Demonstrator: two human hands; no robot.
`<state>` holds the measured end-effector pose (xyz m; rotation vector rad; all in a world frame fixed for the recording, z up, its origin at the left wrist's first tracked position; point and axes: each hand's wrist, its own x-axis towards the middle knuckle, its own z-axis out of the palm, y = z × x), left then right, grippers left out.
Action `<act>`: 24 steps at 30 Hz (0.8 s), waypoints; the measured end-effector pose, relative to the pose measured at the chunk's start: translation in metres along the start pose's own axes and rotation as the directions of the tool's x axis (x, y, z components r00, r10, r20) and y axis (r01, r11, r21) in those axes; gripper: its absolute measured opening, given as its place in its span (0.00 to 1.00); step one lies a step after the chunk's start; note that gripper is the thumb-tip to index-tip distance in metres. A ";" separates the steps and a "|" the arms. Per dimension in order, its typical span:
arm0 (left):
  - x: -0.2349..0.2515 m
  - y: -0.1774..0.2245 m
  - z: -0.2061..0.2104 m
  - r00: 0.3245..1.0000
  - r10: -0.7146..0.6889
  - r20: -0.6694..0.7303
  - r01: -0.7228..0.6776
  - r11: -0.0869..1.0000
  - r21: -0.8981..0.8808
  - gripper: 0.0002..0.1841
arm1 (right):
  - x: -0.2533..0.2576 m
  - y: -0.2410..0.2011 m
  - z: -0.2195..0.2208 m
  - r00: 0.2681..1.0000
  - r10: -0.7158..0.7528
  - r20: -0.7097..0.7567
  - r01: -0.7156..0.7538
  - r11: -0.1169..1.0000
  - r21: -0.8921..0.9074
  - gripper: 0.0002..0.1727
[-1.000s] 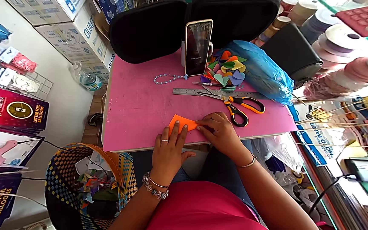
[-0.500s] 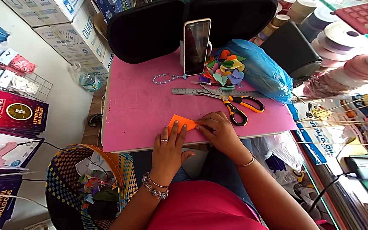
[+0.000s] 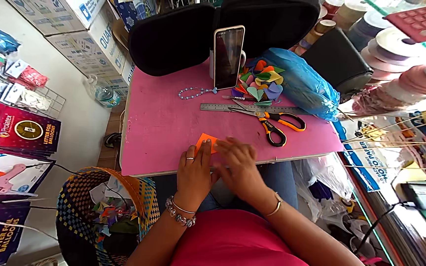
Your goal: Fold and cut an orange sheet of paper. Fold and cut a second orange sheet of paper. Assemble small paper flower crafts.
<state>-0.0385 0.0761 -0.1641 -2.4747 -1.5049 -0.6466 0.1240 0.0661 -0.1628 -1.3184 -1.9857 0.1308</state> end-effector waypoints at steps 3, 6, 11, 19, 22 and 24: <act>-0.001 0.002 -0.001 1.000 -0.007 -0.011 0.007 0.999 0.034 0.30 | -0.010 -0.007 0.017 0.997 -0.074 0.021 0.074 0.997 0.012 0.30; -0.003 0.002 -0.002 1.000 -0.004 0.009 0.004 0.999 0.047 0.36 | -0.015 0.000 0.020 0.995 -0.099 0.025 0.101 0.992 -0.080 0.34; -0.002 0.001 -0.003 1.000 0.009 0.019 -0.010 0.998 0.068 0.46 | -0.024 0.015 0.003 0.999 -0.046 0.002 0.046 0.978 -0.203 0.36; 0.000 0.006 -0.010 0.984 0.064 0.168 -0.074 0.996 0.055 0.42 | -0.021 0.022 -0.011 0.999 -0.040 -0.020 0.033 0.959 -0.283 0.34; -0.001 0.005 -0.011 0.976 0.083 0.201 -0.101 0.991 0.084 0.43 | -0.018 0.022 -0.009 0.998 -0.055 -0.042 0.039 0.948 -0.316 0.32; 0.000 0.004 -0.013 0.969 0.093 0.227 -0.116 0.989 0.091 0.43 | -0.018 0.023 -0.009 0.997 -0.057 -0.059 0.035 0.946 -0.324 0.31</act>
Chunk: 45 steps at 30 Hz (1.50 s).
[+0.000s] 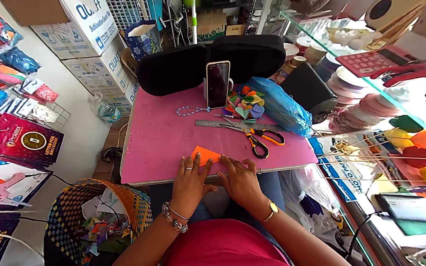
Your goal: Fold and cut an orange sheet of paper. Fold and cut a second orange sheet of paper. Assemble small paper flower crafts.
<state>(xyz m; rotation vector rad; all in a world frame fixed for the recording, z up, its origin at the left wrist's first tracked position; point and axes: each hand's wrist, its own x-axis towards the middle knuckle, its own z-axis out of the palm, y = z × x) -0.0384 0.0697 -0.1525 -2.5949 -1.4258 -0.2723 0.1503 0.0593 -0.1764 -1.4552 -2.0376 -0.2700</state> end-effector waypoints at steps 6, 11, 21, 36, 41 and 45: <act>-0.013 -0.019 0.003 0.997 0.027 -0.075 -0.028 0.999 -0.015 0.41 | -0.002 0.002 -0.002 0.999 0.027 0.030 -0.027 1.000 0.005 0.30; -0.043 -0.051 -0.005 0.993 0.025 -0.115 -0.022 0.999 0.025 0.43 | -0.001 0.000 -0.005 0.994 0.085 0.073 -0.088 0.995 0.044 0.28; -0.044 -0.017 -0.019 0.997 -0.008 -0.082 0.000 0.995 -0.099 0.42 | -0.002 -0.026 -0.006 0.993 0.095 0.070 -0.094 0.995 -0.016 0.32; -0.024 -0.035 0.029 0.946 0.231 -0.230 -0.274 0.944 -0.181 0.28 | 0.021 0.023 -0.025 0.880 -0.286 0.379 0.150 0.924 0.351 0.43; -0.023 -0.046 0.033 0.918 0.202 -0.343 -0.287 0.932 -0.220 0.20 | 0.005 0.019 0.005 0.908 -0.387 0.161 0.346 0.909 0.230 0.24; -0.025 -0.037 0.039 0.883 0.025 -0.469 -0.131 0.972 -0.195 0.14 | -0.006 0.001 0.016 0.934 -0.355 -0.052 0.358 0.930 0.081 0.12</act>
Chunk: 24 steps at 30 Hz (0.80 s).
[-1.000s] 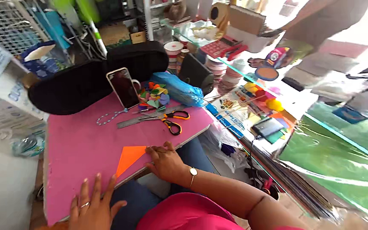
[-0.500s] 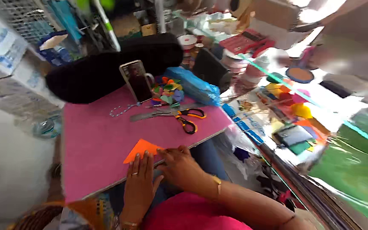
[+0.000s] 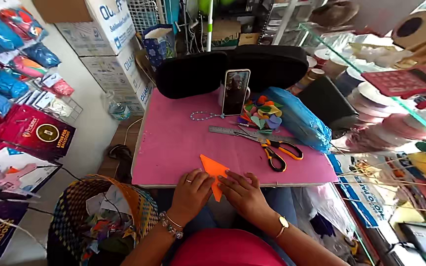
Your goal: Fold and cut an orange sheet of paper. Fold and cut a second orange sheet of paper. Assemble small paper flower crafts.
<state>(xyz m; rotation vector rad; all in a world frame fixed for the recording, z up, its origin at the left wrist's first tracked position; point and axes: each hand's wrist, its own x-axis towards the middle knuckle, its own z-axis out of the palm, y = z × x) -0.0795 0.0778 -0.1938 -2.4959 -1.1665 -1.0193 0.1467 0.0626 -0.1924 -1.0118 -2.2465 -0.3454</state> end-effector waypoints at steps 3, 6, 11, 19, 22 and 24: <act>-0.003 0.001 0.003 0.997 -0.065 -0.034 0.066 0.998 0.007 0.13 | 0.005 -0.001 0.003 0.999 -0.026 -0.032 0.027 0.999 0.036 0.11; -0.003 -0.002 0.001 0.996 -0.083 -0.009 0.083 0.996 0.011 0.14 | 0.014 0.008 0.001 0.999 -0.023 0.022 0.022 0.997 0.070 0.14; 0.001 -0.009 -0.001 0.995 -0.097 -0.009 0.097 0.995 -0.021 0.14 | 0.016 0.020 0.002 0.996 0.056 0.067 -0.067 0.982 0.175 0.18; 0.018 -0.016 -0.011 0.968 -0.235 0.088 0.249 0.939 -0.236 0.16 | 0.025 0.016 0.001 0.949 0.305 0.085 -0.312 0.855 0.414 0.14; 0.024 -0.012 -0.012 0.934 -0.338 0.118 0.358 0.897 -0.261 0.18 | 0.034 0.014 -0.003 0.902 0.406 0.147 -0.426 0.780 0.458 0.13; 0.029 -0.009 -0.014 0.902 -0.400 0.163 0.431 0.861 -0.270 0.19 | 0.038 0.012 -0.002 0.875 0.459 0.151 -0.474 0.753 0.456 0.13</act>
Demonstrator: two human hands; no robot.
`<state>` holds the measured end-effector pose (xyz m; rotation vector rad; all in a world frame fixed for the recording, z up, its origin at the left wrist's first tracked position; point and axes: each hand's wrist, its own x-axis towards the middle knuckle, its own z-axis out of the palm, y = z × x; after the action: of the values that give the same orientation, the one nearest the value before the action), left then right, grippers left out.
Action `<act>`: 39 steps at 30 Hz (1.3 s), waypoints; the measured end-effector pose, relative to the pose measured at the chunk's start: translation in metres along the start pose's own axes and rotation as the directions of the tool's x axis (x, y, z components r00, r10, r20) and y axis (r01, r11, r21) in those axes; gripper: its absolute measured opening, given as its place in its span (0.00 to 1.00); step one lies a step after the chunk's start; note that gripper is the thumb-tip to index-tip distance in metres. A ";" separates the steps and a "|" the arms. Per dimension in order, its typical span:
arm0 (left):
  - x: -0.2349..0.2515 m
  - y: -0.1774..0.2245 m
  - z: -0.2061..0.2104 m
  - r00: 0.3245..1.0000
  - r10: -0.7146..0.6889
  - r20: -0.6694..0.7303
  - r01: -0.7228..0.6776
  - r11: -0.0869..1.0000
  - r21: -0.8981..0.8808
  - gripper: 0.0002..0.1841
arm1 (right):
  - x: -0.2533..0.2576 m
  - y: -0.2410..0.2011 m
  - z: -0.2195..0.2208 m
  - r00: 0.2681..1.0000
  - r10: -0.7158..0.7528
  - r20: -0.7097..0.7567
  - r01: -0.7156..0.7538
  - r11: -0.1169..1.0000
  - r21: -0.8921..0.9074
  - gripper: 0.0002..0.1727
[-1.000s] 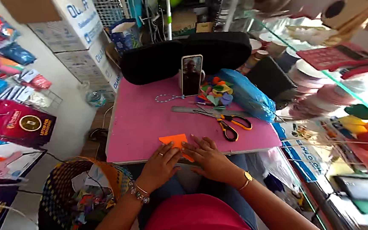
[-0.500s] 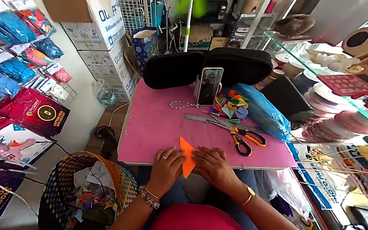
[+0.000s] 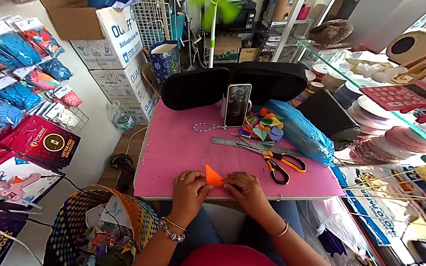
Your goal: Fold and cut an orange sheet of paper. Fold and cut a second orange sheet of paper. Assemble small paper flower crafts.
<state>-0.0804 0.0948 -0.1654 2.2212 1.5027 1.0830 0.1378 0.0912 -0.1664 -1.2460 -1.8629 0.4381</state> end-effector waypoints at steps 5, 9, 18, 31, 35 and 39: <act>0.007 0.009 0.000 0.993 -0.116 0.020 0.116 0.993 -0.018 0.21 | 0.004 -0.007 0.001 0.992 0.121 -0.026 -0.120 0.992 0.041 0.12; 0.009 0.012 0.005 0.989 -0.148 -0.005 0.148 0.989 0.010 0.21 | 0.005 -0.009 0.006 0.989 0.133 -0.068 -0.133 0.991 0.007 0.10; 0.009 0.015 0.017 0.977 -0.143 -0.156 0.158 0.983 0.092 0.16 | 0.003 -0.006 0.011 0.991 0.088 -0.102 -0.096 0.992 -0.085 0.09; -0.010 -0.001 0.030 0.974 0.166 -0.157 -0.100 0.928 0.358 0.19 | 0.000 -0.002 0.010 0.997 0.026 -0.077 -0.033 0.995 -0.098 0.11; -0.009 -0.002 0.030 0.972 0.177 -0.153 -0.110 0.923 0.368 0.19 | -0.002 -0.001 0.009 0.997 0.016 -0.070 -0.023 0.996 -0.088 0.11; -0.007 -0.002 0.030 0.974 0.176 -0.140 -0.110 0.915 0.388 0.20 | -0.003 0.002 0.009 0.997 -0.002 -0.077 -0.006 0.995 -0.097 0.11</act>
<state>-0.0622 0.0951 -0.1901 2.5894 1.7722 1.1330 0.1322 0.0909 -0.1739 -1.3113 -1.8364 0.2990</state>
